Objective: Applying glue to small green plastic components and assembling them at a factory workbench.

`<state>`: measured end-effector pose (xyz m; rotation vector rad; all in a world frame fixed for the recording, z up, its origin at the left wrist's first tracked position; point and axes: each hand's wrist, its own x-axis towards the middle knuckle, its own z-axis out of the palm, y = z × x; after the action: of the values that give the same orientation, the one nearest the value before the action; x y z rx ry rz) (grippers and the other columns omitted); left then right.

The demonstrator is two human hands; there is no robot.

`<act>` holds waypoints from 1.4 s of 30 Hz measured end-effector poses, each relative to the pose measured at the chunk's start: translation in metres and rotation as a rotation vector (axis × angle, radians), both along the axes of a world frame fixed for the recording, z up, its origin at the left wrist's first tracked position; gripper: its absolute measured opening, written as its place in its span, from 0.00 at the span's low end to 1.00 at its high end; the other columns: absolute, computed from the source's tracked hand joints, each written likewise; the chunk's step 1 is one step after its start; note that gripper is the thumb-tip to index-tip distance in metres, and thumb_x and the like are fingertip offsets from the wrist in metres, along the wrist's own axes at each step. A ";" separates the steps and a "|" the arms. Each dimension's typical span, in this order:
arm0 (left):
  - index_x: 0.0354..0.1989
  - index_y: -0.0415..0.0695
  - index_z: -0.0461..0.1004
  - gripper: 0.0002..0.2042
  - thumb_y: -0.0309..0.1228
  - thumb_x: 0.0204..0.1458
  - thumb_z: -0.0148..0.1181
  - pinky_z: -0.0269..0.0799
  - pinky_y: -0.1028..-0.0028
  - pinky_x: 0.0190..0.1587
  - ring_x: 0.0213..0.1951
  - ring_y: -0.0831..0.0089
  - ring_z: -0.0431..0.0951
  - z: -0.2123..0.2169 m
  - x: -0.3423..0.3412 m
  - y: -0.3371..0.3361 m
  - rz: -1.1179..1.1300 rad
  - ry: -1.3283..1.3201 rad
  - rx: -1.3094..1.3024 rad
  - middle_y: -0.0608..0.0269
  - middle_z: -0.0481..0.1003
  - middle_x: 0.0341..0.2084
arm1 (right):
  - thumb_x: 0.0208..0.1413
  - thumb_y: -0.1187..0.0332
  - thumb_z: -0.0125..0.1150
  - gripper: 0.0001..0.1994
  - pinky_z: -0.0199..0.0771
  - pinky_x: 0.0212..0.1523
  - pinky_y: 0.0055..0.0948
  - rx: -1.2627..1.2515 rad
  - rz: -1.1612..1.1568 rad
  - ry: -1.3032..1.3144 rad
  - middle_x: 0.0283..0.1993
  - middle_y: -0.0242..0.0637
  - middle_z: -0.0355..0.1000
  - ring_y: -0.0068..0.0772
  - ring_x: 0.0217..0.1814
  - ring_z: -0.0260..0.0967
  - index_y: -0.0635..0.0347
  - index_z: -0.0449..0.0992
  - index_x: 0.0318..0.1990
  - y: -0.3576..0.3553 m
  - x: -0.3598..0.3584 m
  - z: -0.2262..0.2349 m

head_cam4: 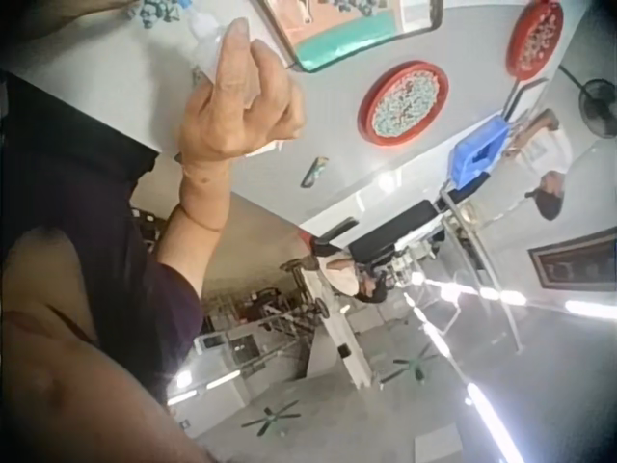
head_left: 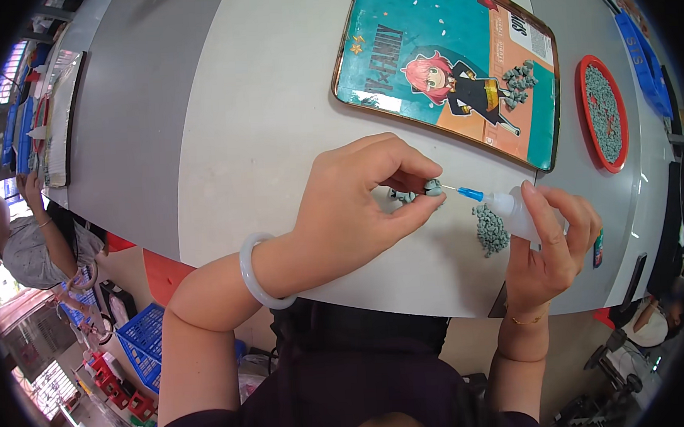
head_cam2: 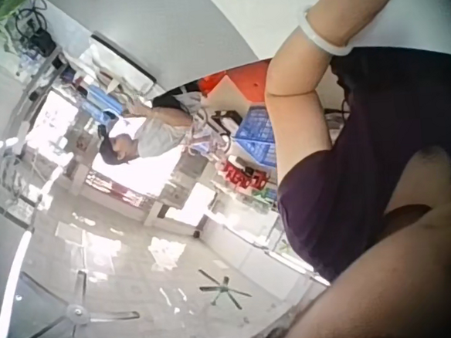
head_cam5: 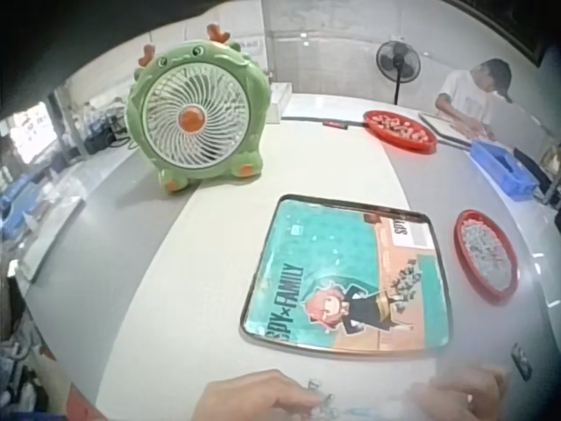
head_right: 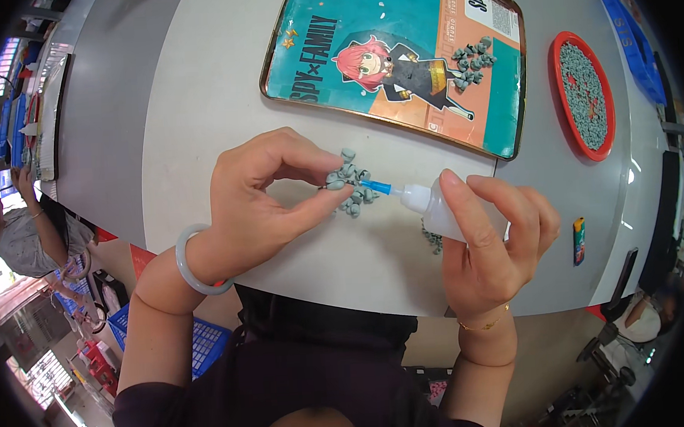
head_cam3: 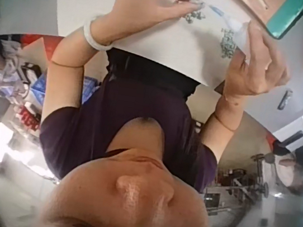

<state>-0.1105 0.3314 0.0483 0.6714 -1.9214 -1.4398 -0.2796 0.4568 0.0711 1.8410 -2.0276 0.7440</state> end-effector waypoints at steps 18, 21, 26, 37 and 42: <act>0.30 0.36 0.73 0.10 0.16 0.36 0.64 0.75 0.78 0.33 0.27 0.75 0.76 -0.002 0.000 0.001 -0.013 0.007 -0.036 0.59 0.73 0.25 | 0.31 0.79 0.65 0.20 0.61 0.42 0.29 0.002 -0.026 0.042 0.35 0.30 0.69 0.33 0.39 0.61 0.53 0.78 0.39 0.002 0.002 0.001; 0.30 0.36 0.73 0.10 0.16 0.36 0.64 0.75 0.78 0.33 0.27 0.75 0.76 -0.002 0.000 0.002 -0.009 0.008 -0.034 0.59 0.73 0.25 | 0.31 0.79 0.66 0.20 0.60 0.41 0.29 -0.011 -0.024 0.045 0.35 0.30 0.69 0.33 0.38 0.62 0.53 0.78 0.38 0.002 0.003 0.001; 0.29 0.36 0.73 0.10 0.16 0.36 0.64 0.75 0.78 0.33 0.27 0.75 0.76 -0.002 0.000 0.001 -0.010 0.002 -0.037 0.59 0.73 0.25 | 0.31 0.78 0.66 0.20 0.60 0.40 0.29 -0.031 -0.024 0.060 0.35 0.29 0.69 0.32 0.37 0.62 0.53 0.79 0.38 0.001 0.004 0.001; 0.29 0.36 0.73 0.09 0.17 0.36 0.64 0.75 0.79 0.33 0.27 0.75 0.76 -0.002 0.000 0.001 -0.014 0.006 -0.066 0.59 0.74 0.24 | 0.34 0.78 0.67 0.19 0.61 0.41 0.27 -0.036 -0.022 0.066 0.37 0.28 0.68 0.31 0.39 0.60 0.49 0.78 0.39 0.005 0.002 0.000; 0.29 0.36 0.73 0.09 0.17 0.37 0.64 0.75 0.79 0.33 0.27 0.75 0.76 -0.002 0.000 0.001 -0.022 0.002 -0.064 0.60 0.74 0.24 | 0.34 0.77 0.66 0.20 0.60 0.40 0.25 -0.031 -0.025 0.073 0.38 0.26 0.66 0.31 0.39 0.59 0.46 0.78 0.39 0.006 0.002 0.000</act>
<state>-0.1103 0.3322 0.0460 0.6200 -1.9702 -1.3855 -0.2780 0.4630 0.0708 1.7963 -1.9791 0.6871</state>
